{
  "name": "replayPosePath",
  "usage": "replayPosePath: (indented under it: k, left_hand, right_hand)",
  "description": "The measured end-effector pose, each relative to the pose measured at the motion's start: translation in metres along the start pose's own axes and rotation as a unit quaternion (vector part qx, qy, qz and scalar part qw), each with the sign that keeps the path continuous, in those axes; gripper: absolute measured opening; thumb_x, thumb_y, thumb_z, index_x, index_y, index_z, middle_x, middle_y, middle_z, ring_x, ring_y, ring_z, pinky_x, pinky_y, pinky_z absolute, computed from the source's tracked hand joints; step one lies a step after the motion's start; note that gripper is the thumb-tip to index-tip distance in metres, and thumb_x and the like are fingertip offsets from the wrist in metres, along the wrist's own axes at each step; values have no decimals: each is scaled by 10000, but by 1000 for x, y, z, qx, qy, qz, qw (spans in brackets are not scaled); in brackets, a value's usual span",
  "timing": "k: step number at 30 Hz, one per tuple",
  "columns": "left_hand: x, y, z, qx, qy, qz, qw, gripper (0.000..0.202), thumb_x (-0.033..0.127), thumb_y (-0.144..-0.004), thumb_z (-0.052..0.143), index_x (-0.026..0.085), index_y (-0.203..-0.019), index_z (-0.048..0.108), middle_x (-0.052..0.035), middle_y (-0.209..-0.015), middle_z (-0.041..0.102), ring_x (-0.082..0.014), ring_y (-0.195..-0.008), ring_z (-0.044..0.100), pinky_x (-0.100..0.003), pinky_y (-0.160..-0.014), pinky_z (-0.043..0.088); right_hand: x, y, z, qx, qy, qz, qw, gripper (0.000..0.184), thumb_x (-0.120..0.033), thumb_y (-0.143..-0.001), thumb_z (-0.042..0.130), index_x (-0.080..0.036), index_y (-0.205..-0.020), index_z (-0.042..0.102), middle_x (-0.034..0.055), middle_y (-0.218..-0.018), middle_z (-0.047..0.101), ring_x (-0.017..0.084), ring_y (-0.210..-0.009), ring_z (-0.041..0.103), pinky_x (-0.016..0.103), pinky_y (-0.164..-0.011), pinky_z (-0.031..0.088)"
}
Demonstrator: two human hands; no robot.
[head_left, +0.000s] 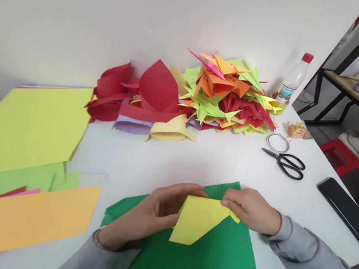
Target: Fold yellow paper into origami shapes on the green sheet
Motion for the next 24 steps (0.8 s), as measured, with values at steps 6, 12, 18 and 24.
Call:
replayPosePath:
  k: [6, 12, 18, 24]
  left_hand:
    - [-2, -2, 3, -11, -7, -20, 1000, 367, 374, -807, 678, 242, -1148, 649, -78, -1140, 661, -244, -1016, 622, -338, -837, 506]
    - [-7, -4, 4, 38, -23, -47, 998, 246, 366, -796, 675, 221, -992, 708, -48, -1011, 681, -184, -872, 628, -260, -726, 497]
    - [-18, -10, 9, 103, -20, -48, 993, 296, 317, -644, 771, 179, -895, 700, -49, -880, 713, -180, -756, 645, -268, -659, 522]
    - [-21, -10, 14, 169, -90, -20, 981, 236, 261, -597, 747, 183, -819, 729, -53, -816, 744, -205, -742, 663, -279, -656, 525]
  right_hand:
    - [2, -1, 0, -19, -29, 29, 999, 297, -358, -985, 366, -211, -757, 487, -47, -596, 439, 116, -557, 432, 232, -581, 309]
    - [2, -2, -2, -40, -42, 47, 997, 320, -356, -985, 366, -207, -716, 458, -52, -578, 404, 110, -551, 429, 231, -575, 302]
    - [3, -2, 3, -27, 8, 30, 999, 331, -350, -991, 369, -201, -716, 477, -50, -573, 435, 106, -548, 439, 235, -582, 298]
    - [-4, 3, 14, 11, 110, -32, 993, 365, -384, -1011, 318, -193, -819, 562, -11, -636, 583, 111, -538, 484, 246, -541, 267]
Point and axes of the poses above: each hand's wrist, its own y-axis away from the middle knuckle, its own z-axis out of the palm, x = y × z, the point moved 4 cm from there along -y, towards the middle knuckle
